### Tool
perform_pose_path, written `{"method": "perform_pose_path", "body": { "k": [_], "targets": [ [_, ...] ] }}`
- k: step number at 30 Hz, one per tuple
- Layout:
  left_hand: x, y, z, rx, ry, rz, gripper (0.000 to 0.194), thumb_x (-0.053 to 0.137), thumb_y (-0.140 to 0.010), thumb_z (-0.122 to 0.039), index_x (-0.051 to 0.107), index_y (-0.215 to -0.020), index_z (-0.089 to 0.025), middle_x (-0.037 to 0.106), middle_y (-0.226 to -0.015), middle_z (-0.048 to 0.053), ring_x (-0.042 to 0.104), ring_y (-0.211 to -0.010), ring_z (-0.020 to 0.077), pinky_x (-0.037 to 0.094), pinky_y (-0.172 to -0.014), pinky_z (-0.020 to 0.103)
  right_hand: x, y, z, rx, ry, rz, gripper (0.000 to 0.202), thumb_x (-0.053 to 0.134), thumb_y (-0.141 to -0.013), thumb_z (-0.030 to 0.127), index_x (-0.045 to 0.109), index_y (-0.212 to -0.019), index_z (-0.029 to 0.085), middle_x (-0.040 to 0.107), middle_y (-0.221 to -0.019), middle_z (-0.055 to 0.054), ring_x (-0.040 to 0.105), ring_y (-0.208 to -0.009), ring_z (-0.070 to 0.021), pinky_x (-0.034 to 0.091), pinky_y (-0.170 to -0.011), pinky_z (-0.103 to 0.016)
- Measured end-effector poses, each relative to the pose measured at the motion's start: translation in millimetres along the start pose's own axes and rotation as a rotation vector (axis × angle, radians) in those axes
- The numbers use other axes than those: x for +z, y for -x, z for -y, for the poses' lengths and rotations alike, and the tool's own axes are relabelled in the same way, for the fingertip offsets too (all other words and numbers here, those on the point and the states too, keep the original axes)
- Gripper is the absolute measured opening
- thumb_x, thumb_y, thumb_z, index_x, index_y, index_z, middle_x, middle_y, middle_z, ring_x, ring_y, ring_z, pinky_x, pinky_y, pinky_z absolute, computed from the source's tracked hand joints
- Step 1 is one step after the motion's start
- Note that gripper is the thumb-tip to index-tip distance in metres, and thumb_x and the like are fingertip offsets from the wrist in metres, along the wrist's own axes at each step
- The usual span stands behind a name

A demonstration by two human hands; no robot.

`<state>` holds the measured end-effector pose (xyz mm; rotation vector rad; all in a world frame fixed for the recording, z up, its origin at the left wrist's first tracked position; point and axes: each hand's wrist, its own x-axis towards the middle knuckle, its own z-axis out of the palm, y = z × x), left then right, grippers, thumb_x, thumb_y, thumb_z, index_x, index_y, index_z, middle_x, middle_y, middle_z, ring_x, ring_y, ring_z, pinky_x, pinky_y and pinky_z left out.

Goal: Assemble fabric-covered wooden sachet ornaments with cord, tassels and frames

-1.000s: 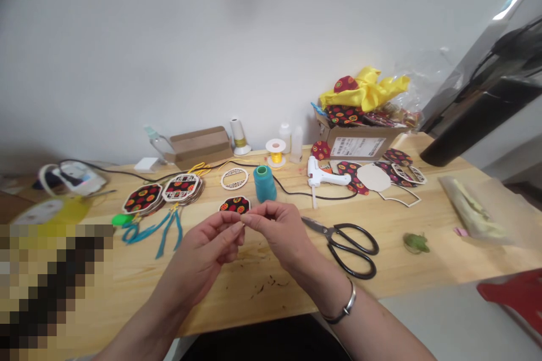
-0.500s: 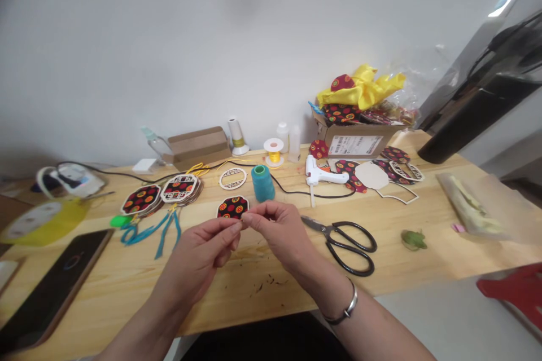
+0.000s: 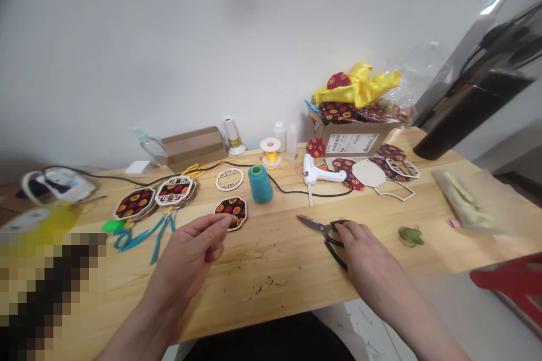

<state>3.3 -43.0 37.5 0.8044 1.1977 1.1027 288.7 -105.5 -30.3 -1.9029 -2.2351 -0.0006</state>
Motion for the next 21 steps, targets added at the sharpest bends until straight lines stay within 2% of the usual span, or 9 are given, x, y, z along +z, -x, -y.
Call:
{"method": "perform_pose_path", "body": {
  "k": [3, 8, 11, 15, 18, 21],
  "targets": [
    [-0.5, 0.1, 0.9, -0.006, 0.0, -0.012, 0.022, 0.079, -0.058, -0.031, 0.073, -0.071, -0.014, 0.046, -0.046, -0.006, 0.029, -0.039, 0.002, 0.017, -0.039, 0.018, 1.8, 1.3, 0.5, -0.021, 0.026, -0.013, 0.04, 0.044, -0.076, 0.011, 0.058, -0.114, 0.013, 0.062, -0.109, -0.014, 0.058, -0.1, -0.0258, 0.05, -0.086, -0.039],
    [-3.7, 0.0, 2.9, 0.0, 0.008, -0.042, 0.023, 0.08, -0.056, -0.031, 0.073, -0.07, -0.014, 0.045, -0.044, -0.006, 0.03, -0.039, 0.0022, 0.017, -0.039, 0.018, -8.6, 0.5, -2.4, 0.064, -0.013, 0.036, 0.032, 0.043, -0.075, 0.011, 0.059, -0.101, 0.014, 0.062, -0.095, -0.012, 0.061, -0.085, -0.0255, 0.051, -0.076, -0.039],
    [-3.6, -0.8, 5.2, -0.005, 0.001, -0.036, 0.023, 0.079, -0.058, -0.032, 0.073, -0.072, -0.015, 0.046, -0.045, -0.006, 0.029, -0.039, 0.0022, 0.017, -0.039, 0.018, -24.0, -3.8, 10.3, 0.095, -0.217, 0.094, 0.023, 0.046, -0.078, 0.018, 0.057, -0.098, 0.018, 0.061, -0.092, -0.009, 0.06, -0.08, -0.0218, 0.051, -0.071, -0.034],
    [-1.9, -1.1, 7.7, -0.007, -0.002, -0.011, 0.023, 0.078, -0.06, -0.033, 0.073, -0.073, -0.015, 0.048, -0.046, -0.005, 0.029, -0.04, 0.0023, 0.017, -0.039, 0.018, -42.1, -12.8, 47.0, 0.064, -0.65, 0.211, 0.013, 0.05, -0.083, 0.029, 0.056, -0.091, 0.02, 0.061, -0.085, -0.005, 0.058, -0.076, -0.0171, 0.048, -0.066, -0.028],
    [-2.3, -0.7, 8.5, -0.017, 0.0, 0.0, 0.023, 0.077, -0.062, -0.033, 0.073, -0.074, -0.015, 0.044, -0.045, -0.006, 0.028, -0.041, 0.0025, 0.016, -0.04, 0.019, -46.4, -18.0, 70.5, 0.009, -0.887, 0.235, 0.021, 0.061, -0.076, 0.035, 0.057, -0.089, 0.018, 0.06, -0.082, -0.003, 0.055, -0.073, -0.0165, 0.046, -0.063, -0.026],
    [-4.4, 0.2, 8.7, -0.016, -0.001, 0.002, 0.023, 0.077, -0.062, -0.032, 0.073, -0.076, -0.014, 0.044, -0.046, -0.006, 0.027, -0.041, 0.0024, 0.015, -0.041, 0.019, -47.0, -21.2, 82.1, -0.04, -0.939, 0.242, 0.029, 0.068, -0.07, 0.038, 0.057, -0.088, 0.018, 0.059, -0.079, -0.002, 0.052, -0.071, -0.0157, 0.042, -0.06, -0.025]
  ]
}}
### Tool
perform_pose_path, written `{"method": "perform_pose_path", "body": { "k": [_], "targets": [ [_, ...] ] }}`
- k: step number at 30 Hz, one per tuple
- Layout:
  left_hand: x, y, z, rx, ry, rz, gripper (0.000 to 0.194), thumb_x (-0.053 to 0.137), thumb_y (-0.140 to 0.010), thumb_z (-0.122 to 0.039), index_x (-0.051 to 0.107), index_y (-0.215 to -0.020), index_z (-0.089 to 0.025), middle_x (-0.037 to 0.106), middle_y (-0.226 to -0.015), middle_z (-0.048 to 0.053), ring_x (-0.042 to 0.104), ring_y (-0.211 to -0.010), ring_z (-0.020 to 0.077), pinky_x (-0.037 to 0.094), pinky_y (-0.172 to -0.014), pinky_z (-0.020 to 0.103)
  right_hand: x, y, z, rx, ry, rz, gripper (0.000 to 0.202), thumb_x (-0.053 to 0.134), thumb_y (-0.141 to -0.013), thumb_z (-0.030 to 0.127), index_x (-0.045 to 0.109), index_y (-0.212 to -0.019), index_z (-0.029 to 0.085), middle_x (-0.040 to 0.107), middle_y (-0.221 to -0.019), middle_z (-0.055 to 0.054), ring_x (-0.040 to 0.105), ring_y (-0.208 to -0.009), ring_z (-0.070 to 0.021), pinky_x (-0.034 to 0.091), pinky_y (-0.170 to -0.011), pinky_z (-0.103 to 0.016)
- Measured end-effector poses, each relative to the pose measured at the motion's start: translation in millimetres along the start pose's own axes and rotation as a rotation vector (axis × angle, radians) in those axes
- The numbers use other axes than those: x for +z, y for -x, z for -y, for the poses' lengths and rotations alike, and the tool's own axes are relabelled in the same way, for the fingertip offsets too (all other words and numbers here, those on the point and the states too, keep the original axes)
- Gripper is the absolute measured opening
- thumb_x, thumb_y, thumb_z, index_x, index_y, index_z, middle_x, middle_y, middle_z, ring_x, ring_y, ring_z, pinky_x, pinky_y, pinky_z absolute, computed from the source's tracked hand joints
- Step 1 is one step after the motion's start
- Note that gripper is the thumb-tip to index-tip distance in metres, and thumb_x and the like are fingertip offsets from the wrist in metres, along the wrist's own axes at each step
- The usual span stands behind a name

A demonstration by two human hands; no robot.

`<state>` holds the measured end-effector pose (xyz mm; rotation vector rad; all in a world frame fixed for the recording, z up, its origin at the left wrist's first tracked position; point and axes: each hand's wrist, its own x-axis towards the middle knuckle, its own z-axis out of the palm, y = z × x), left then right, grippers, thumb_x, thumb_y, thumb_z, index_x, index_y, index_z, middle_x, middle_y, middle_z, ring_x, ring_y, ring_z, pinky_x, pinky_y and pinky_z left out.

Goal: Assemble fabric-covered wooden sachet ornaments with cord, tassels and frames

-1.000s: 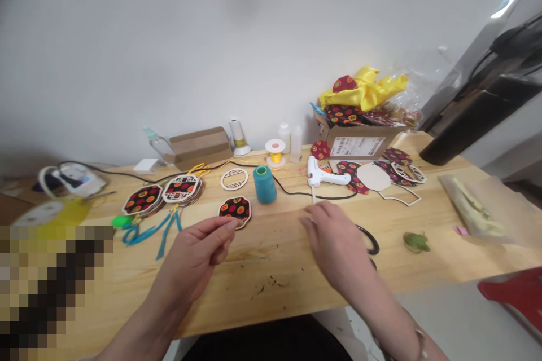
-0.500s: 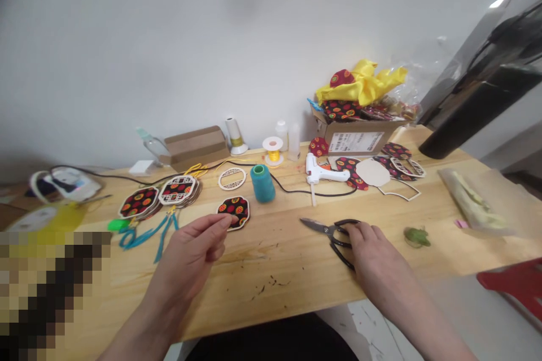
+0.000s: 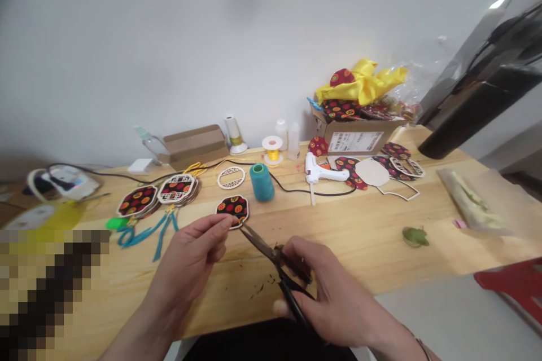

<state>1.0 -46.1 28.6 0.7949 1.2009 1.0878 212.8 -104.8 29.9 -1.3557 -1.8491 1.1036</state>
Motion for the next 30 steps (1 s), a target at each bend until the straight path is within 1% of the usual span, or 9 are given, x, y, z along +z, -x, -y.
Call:
{"method": "perform_pose_path", "body": {
  "k": [2, 5, 9, 16, 20, 23, 27, 30],
  "targets": [
    [-1.5, 1.0, -0.1, 0.006, 0.002, -0.002, 0.023, 0.077, -0.063, -0.032, 0.073, -0.077, -0.014, 0.045, -0.047, -0.005, 0.027, -0.041, 0.0024, 0.014, -0.041, 0.019, 1.6, -2.4, 2.5, 0.005, 0.024, 0.033, 0.027, 0.068, -0.07, 0.038, 0.056, -0.085, 0.019, 0.057, -0.076, -0.001, 0.049, -0.068, -0.0145, 0.04, -0.058, -0.024],
    [-2.8, 2.6, -0.5, 0.013, 0.009, -0.009, 0.022, 0.077, -0.063, -0.032, 0.073, -0.076, -0.015, 0.044, -0.048, -0.006, 0.026, -0.042, 0.0024, 0.014, -0.041, 0.02, 2.1, -5.8, 4.3, 0.065, 0.073, 0.095, 0.022, 0.066, -0.074, 0.036, 0.052, -0.078, 0.019, 0.054, -0.073, 0.002, 0.045, -0.065, -0.0122, 0.036, -0.056, -0.023],
    [-2.2, 3.4, -0.7, 0.022, 0.007, 0.003, 0.021, 0.076, -0.065, -0.033, 0.072, -0.077, -0.015, 0.044, -0.049, -0.006, 0.027, -0.043, 0.0029, 0.015, -0.041, 0.02, 3.3, -9.0, 3.8, 0.138, 0.11, 0.126, 0.026, 0.065, -0.076, 0.037, 0.048, -0.07, 0.019, 0.047, -0.065, 0.005, 0.039, -0.06, -0.01, 0.03, -0.052, -0.022],
    [0.7, 5.4, 1.0, 0.039, -0.068, 0.02, 0.023, 0.074, -0.067, -0.035, 0.072, -0.079, -0.016, 0.042, -0.047, -0.006, 0.027, -0.043, 0.0039, 0.016, -0.041, 0.02, 3.9, -11.4, 5.0, 0.171, 0.113, 0.111, 0.033, 0.065, -0.076, 0.042, 0.044, -0.065, 0.018, 0.045, -0.062, 0.006, 0.037, -0.058, -0.0092, 0.028, -0.051, -0.022],
    [1.9, 9.2, 1.2, 0.054, -0.096, 0.048, 0.022, 0.074, -0.067, -0.036, 0.072, -0.077, -0.016, 0.042, -0.046, -0.007, 0.027, -0.043, 0.004, 0.016, -0.041, 0.02, 6.3, -14.0, 4.5, 0.157, 0.101, 0.115, 0.036, 0.065, -0.075, 0.046, 0.044, -0.065, 0.018, 0.045, -0.062, 0.006, 0.036, -0.058, -0.0091, 0.028, -0.051, -0.022],
    [1.0, 10.6, 0.6, 0.074, -0.094, 0.063, 0.021, 0.074, -0.067, -0.035, 0.072, -0.076, -0.017, 0.041, -0.046, -0.008, 0.026, -0.043, 0.0035, 0.017, -0.041, 0.02, 7.7, -15.8, 2.6, 0.146, 0.136, 0.094, 0.04, 0.065, -0.073, 0.05, 0.044, -0.064, 0.018, 0.045, -0.062, 0.005, 0.035, -0.057, -0.0092, 0.027, -0.05, -0.022],
    [-0.3, 10.0, 0.1, 0.088, -0.121, 0.054, 0.018, 0.074, -0.067, -0.034, 0.072, -0.075, -0.018, 0.043, -0.047, -0.007, 0.026, -0.043, 0.0036, 0.018, -0.041, 0.019, 6.9, -15.9, 2.1, 0.135, 0.169, 0.088, 0.039, 0.066, -0.073, 0.05, 0.046, -0.064, 0.018, 0.047, -0.062, 0.005, 0.035, -0.058, -0.0092, 0.026, -0.05, -0.022],
    [1.3, 9.9, 0.7, 0.097, -0.141, 0.077, 0.018, 0.073, -0.069, -0.034, 0.073, -0.076, -0.018, 0.042, -0.046, -0.007, 0.024, -0.043, 0.0041, 0.019, -0.042, 0.02, 6.4, -16.0, 4.4, 0.12, 0.187, 0.071, 0.038, 0.066, -0.072, 0.05, 0.047, -0.064, 0.018, 0.047, -0.062, 0.005, 0.036, -0.057, -0.0092, 0.026, -0.05, -0.022]
  ]
}}
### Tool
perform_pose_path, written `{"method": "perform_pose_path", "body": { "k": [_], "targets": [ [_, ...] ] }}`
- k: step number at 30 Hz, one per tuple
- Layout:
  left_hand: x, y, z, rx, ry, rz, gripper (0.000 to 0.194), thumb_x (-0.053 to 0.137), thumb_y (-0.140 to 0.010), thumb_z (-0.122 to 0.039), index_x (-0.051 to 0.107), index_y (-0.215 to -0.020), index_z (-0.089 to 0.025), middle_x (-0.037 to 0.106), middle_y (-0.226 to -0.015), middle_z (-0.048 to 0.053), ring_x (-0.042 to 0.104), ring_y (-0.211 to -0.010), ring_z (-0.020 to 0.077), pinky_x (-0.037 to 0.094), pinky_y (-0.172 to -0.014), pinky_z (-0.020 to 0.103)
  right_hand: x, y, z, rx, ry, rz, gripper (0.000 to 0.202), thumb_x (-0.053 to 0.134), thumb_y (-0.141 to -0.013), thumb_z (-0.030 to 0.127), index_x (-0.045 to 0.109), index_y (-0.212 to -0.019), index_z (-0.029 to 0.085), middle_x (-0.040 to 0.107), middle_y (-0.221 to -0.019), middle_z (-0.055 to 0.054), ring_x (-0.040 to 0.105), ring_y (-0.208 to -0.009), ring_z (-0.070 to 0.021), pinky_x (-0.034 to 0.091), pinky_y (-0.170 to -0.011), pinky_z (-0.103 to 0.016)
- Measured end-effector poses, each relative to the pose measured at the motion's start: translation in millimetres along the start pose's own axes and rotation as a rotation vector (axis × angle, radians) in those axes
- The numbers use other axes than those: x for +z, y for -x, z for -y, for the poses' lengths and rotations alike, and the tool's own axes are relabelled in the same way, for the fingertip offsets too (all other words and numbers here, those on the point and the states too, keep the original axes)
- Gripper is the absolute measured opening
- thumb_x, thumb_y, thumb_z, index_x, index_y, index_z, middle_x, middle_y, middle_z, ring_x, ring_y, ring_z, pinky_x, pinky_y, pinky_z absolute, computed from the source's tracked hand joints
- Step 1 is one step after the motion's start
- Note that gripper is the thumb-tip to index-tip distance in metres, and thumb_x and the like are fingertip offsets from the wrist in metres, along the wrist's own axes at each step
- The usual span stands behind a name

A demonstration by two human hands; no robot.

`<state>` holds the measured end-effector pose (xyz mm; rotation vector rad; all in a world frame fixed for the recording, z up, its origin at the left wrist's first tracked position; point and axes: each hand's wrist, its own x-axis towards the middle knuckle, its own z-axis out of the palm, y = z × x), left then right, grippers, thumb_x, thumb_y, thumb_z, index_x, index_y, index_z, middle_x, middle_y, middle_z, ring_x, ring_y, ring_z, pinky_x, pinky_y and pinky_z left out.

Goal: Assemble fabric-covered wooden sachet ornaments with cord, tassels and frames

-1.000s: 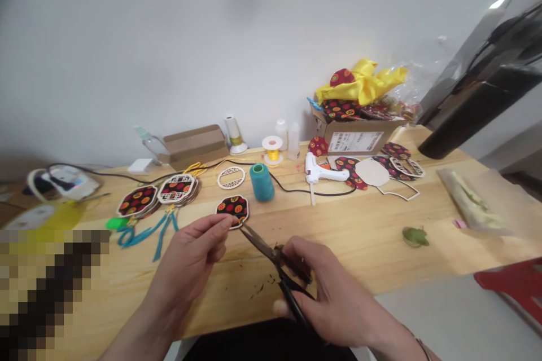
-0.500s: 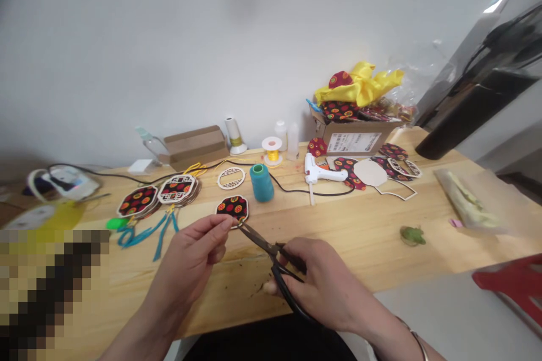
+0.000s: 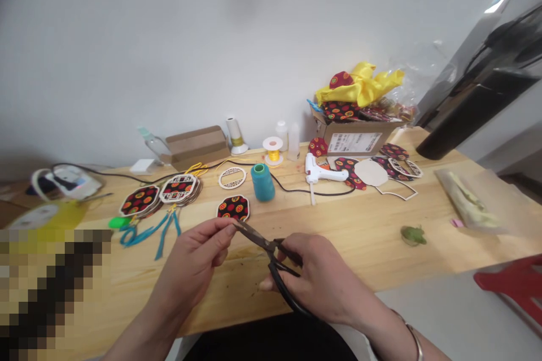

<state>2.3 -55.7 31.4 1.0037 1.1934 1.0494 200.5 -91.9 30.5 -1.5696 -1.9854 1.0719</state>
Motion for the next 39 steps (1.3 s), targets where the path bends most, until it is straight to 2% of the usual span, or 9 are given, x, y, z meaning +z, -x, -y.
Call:
{"method": "perform_pose_path", "body": {
  "k": [8, 18, 23, 26, 29, 31, 35, 37, 39],
  "targets": [
    [1.1, 2.7, 0.1, -0.011, -0.004, 0.029, 0.018, 0.072, -0.069, -0.033, 0.075, -0.08, -0.018, 0.042, -0.048, -0.006, 0.026, -0.044, 0.0049, 0.019, -0.041, 0.02, 3.9, -5.3, 4.2, -0.003, 0.031, -0.077, 0.035, 0.065, -0.073, 0.046, 0.048, -0.063, 0.018, 0.047, -0.06, 0.005, 0.037, -0.056, -0.0091, 0.026, -0.05, -0.022],
    [-1.5, -0.2, 2.5, -0.018, -0.023, 0.013, 0.02, 0.071, -0.07, -0.034, 0.074, -0.08, -0.016, 0.04, -0.047, -0.006, 0.026, -0.044, 0.0048, 0.016, -0.041, 0.02, 5.8, -2.7, -2.7, -0.009, -0.002, -0.065, 0.031, 0.068, -0.073, 0.042, 0.053, -0.06, 0.017, 0.051, -0.058, 0.004, 0.041, -0.054, -0.0085, 0.027, -0.048, -0.021],
    [-8.3, -8.2, 1.1, -0.041, 0.109, -0.111, 0.022, 0.075, -0.066, -0.034, 0.071, -0.078, -0.016, 0.046, -0.05, -0.006, 0.028, -0.043, 0.0033, 0.018, -0.041, 0.018, -10.1, 12.6, 7.2, -0.191, 0.101, 0.19, 0.014, 0.07, -0.07, 0.026, 0.058, -0.072, 0.02, 0.061, -0.072, 0.004, 0.053, -0.066, -0.0106, 0.035, -0.058, -0.021],
    [-10.3, -11.7, -1.6, -0.041, 0.21, -0.144, 0.023, 0.077, -0.063, -0.032, 0.069, -0.075, -0.014, 0.046, -0.051, -0.006, 0.028, -0.044, 0.0028, 0.018, -0.04, 0.017, -19.8, 24.0, -5.4, -0.114, 0.289, 0.233, 0.014, 0.066, -0.067, 0.016, 0.061, -0.078, 0.022, 0.063, -0.081, 0.001, 0.058, -0.076, -0.0161, 0.039, -0.065, -0.025],
    [-9.9, -12.7, -3.1, -0.042, 0.244, -0.141, 0.024, 0.077, -0.063, -0.032, 0.069, -0.074, -0.013, 0.042, -0.05, -0.006, 0.027, -0.044, 0.0027, 0.018, -0.04, 0.016, -32.3, 33.3, -34.0, 0.031, 0.44, 0.157, 0.012, 0.056, -0.072, 0.015, 0.061, -0.081, 0.021, 0.062, -0.087, -0.003, 0.059, -0.077, -0.0187, 0.042, -0.067, -0.03],
    [-9.2, -12.7, -3.2, -0.051, 0.253, -0.122, 0.026, 0.075, -0.065, -0.035, 0.069, -0.077, -0.013, 0.038, -0.05, -0.007, 0.026, -0.044, 0.0027, 0.017, -0.04, 0.016, -43.3, 38.0, -55.9, 0.099, 0.504, 0.06, 0.011, 0.052, -0.079, 0.021, 0.063, -0.08, 0.021, 0.061, -0.091, -0.007, 0.06, -0.078, -0.0198, 0.044, -0.07, -0.032],
    [-8.3, -12.0, -3.7, -0.099, 0.315, -0.062, 0.036, 0.067, -0.072, -0.046, 0.069, -0.082, -0.011, 0.029, -0.052, -0.008, 0.02, -0.045, 0.0036, 0.015, -0.041, 0.017, -64.9, 42.5, -90.7, 0.215, 0.611, -0.065, 0.016, 0.05, -0.08, 0.022, 0.062, -0.071, 0.021, 0.063, -0.084, -0.011, 0.061, -0.072, -0.0207, 0.045, -0.065, -0.032],
    [-7.8, -10.7, -4.3, -0.137, 0.345, -0.041, 0.046, 0.061, -0.074, -0.054, 0.07, -0.083, -0.01, 0.029, -0.054, -0.007, 0.019, -0.046, 0.0044, 0.014, -0.041, 0.017, -70.7, 40.9, -96.7, 0.326, 0.684, -0.115, 0.017, 0.051, -0.078, 0.024, 0.063, -0.068, 0.019, 0.063, -0.075, -0.011, 0.061, -0.065, -0.0222, 0.045, -0.06, -0.034],
    [-6.5, -8.6, -4.8, -0.163, 0.359, -0.012, 0.054, 0.055, -0.075, -0.06, 0.07, -0.087, -0.009, 0.03, -0.055, -0.006, 0.02, -0.048, 0.0053, 0.015, -0.041, 0.018, -69.9, 35.6, -90.2, 0.375, 0.74, -0.229, 0.02, 0.051, -0.078, 0.029, 0.065, -0.072, 0.017, 0.063, -0.072, -0.012, 0.061, -0.066, -0.0265, 0.045, -0.061, -0.038]
  ]
}}
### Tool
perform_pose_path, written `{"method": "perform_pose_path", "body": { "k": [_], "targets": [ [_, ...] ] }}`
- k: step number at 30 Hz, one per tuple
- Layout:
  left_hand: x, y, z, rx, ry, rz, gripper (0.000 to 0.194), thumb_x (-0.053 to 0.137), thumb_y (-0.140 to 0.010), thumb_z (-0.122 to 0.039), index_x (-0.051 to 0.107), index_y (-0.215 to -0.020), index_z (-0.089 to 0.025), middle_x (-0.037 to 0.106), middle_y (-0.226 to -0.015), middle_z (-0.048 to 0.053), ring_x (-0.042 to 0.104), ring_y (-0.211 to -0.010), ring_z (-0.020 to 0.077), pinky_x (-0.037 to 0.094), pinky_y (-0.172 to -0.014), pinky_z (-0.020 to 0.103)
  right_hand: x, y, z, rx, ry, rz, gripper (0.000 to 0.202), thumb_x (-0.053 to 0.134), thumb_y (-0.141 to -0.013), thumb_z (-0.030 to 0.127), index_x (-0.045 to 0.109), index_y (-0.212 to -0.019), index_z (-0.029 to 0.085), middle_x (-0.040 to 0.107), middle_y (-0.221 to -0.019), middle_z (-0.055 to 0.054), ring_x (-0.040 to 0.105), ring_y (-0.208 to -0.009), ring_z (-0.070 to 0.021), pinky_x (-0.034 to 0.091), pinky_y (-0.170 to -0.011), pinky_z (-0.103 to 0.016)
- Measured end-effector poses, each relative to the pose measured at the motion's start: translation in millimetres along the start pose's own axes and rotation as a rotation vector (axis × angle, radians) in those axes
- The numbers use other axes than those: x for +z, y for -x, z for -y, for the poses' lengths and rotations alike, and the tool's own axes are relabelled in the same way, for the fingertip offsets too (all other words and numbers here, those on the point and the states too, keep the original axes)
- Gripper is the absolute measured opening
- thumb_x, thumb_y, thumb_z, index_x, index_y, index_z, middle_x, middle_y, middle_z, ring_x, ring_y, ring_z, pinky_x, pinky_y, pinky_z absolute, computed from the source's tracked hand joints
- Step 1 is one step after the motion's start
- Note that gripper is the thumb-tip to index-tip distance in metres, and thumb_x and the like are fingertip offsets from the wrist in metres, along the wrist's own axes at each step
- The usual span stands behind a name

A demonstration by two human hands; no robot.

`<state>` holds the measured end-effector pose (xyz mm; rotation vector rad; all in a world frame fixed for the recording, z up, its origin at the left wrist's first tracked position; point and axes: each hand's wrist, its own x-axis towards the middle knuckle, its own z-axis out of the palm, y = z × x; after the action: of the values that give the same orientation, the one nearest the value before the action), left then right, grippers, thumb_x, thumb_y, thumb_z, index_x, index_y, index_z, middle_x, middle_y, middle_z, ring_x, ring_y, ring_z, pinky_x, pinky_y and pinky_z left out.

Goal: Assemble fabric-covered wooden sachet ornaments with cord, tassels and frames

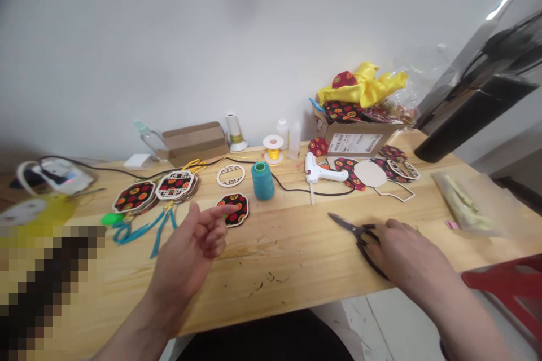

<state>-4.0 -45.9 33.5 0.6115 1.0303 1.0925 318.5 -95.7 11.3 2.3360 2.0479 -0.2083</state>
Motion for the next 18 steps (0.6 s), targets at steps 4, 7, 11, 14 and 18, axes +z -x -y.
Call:
{"method": "perform_pose_path", "body": {
  "k": [4, 7, 11, 14, 18],
  "targets": [
    [5.9, 5.6, 2.9, -0.015, -0.013, 0.052, 0.065, 0.046, -0.076, -0.067, 0.07, -0.097, -0.01, 0.032, -0.057, -0.004, 0.021, -0.049, 0.0066, 0.014, -0.043, 0.019, -13.2, -0.5, 57.4, -0.128, -0.479, -0.226, 0.031, 0.048, -0.084, 0.039, 0.069, -0.093, 0.018, 0.067, -0.096, -0.012, 0.062, -0.085, -0.0254, 0.048, -0.071, -0.037],
    [10.4, 9.8, 6.0, -0.01, -0.051, 0.078, 0.069, 0.045, -0.075, -0.07, 0.069, -0.103, -0.012, 0.033, -0.058, -0.004, 0.022, -0.05, 0.0075, 0.016, -0.044, 0.02, -15.5, -1.9, 114.1, -0.198, -1.028, -0.026, 0.027, 0.057, -0.079, 0.04, 0.07, -0.091, 0.02, 0.07, -0.088, -0.006, 0.063, -0.078, -0.0191, 0.05, -0.068, -0.031],
    [9.9, 13.6, 10.3, 0.022, -0.082, 0.131, 0.067, 0.041, -0.077, -0.069, 0.067, -0.109, -0.016, 0.033, -0.059, -0.003, 0.023, -0.051, 0.009, 0.017, -0.045, 0.022, -5.1, -8.4, 162.1, -0.118, -1.451, 0.247, 0.036, 0.072, -0.066, 0.039, 0.071, -0.095, 0.018, 0.07, -0.081, -0.003, 0.061, -0.073, -0.0162, 0.049, -0.069, -0.031],
    [5.5, 14.2, 14.5, 0.055, -0.099, 0.165, 0.065, 0.038, -0.081, -0.067, 0.066, -0.112, -0.017, 0.034, -0.059, -0.003, 0.024, -0.053, 0.01, 0.017, -0.047, 0.024, -0.4, -12.5, 173.6, -0.095, -1.656, 0.329, 0.034, 0.076, -0.061, 0.041, 0.072, -0.087, 0.018, 0.071, -0.081, -0.003, 0.062, -0.076, -0.0167, 0.048, -0.075, -0.033],
    [0.8, 12.8, 19.6, 0.06, -0.139, 0.214, 0.062, 0.036, -0.083, -0.065, 0.065, -0.114, -0.019, 0.036, -0.06, -0.003, 0.025, -0.054, 0.0102, 0.017, -0.048, 0.024, -3.3, -14.6, 175.6, -0.168, -1.72, 0.335, 0.019, 0.072, -0.069, 0.035, 0.07, -0.072, 0.016, 0.069, -0.067, -0.001, 0.061, -0.07, -0.0151, 0.047, -0.077, -0.033]
  ]
}}
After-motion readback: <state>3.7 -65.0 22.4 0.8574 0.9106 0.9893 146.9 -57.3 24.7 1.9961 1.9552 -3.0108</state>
